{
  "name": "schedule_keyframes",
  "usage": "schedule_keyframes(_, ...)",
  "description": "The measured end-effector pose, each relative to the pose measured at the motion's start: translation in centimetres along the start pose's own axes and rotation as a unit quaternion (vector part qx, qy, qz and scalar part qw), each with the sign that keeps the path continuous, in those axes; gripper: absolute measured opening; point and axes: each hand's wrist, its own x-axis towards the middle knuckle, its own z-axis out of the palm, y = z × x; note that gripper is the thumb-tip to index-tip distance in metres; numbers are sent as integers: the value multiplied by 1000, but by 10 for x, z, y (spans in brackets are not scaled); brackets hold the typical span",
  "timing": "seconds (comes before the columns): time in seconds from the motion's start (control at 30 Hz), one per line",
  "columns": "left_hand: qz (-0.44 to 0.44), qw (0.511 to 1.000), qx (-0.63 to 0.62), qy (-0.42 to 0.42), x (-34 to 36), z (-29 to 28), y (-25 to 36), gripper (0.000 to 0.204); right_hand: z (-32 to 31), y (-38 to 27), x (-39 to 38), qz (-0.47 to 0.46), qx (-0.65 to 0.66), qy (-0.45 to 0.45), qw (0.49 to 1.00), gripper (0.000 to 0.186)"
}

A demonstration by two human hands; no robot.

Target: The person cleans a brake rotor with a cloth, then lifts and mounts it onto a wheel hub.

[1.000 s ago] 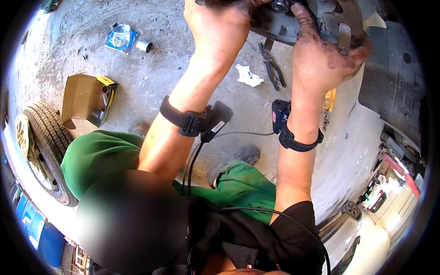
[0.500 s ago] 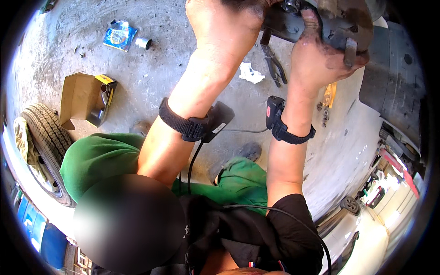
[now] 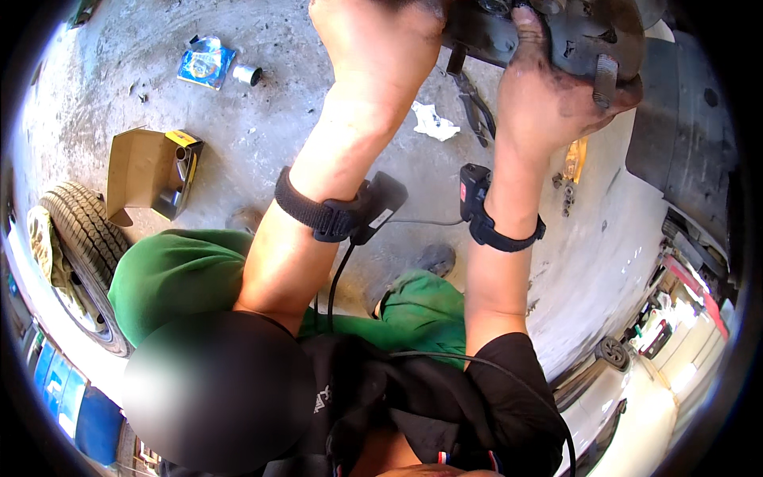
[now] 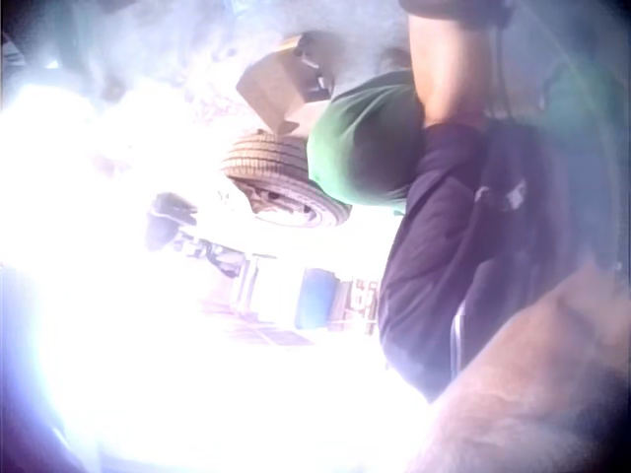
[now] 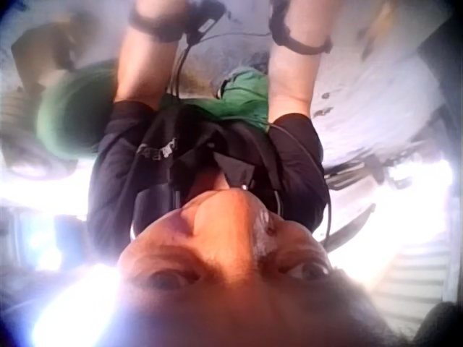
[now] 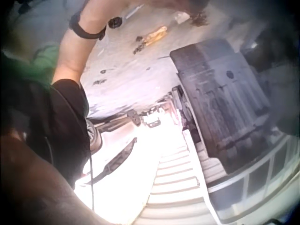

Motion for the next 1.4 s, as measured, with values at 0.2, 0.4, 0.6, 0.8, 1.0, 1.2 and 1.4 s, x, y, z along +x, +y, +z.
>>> schedule_keyframes(0.2, 258, 922, 290, 1, 0, -6, -30, 18, 2, -4, -7, -13, 15, 5, 1000, 72)
schedule_keyframes(0.4, 203, 943, 265, -9, 0, 1, -17, 25, 1, 5, -7, -58, 88, 37, 994, 72)
schedule_keyframes(0.6, -12, 999, -2, -38, -1, -2, -15, 39, -1, 7, -4, -56, 126, 16, 990, 72)
schedule_keyframes(0.8, 124, 981, 146, -4, 2, -5, -33, 46, 1, 24, -6, -87, 102, -10, 991, 80)
schedule_keyframes(1.0, 34, 998, 49, 29, -7, 7, -21, 48, 5, 13, -6, -71, 114, 14, 991, 73)
schedule_keyframes(1.2, 191, 944, 270, -22, -9, 3, -22, 40, 4, 13, 0, -33, 87, 24, 995, 66)
schedule_keyframes(1.4, 215, 942, 248, -61, -6, -16, -58, 42, 13, 23, -6, -82, 60, 77, 992, 61)
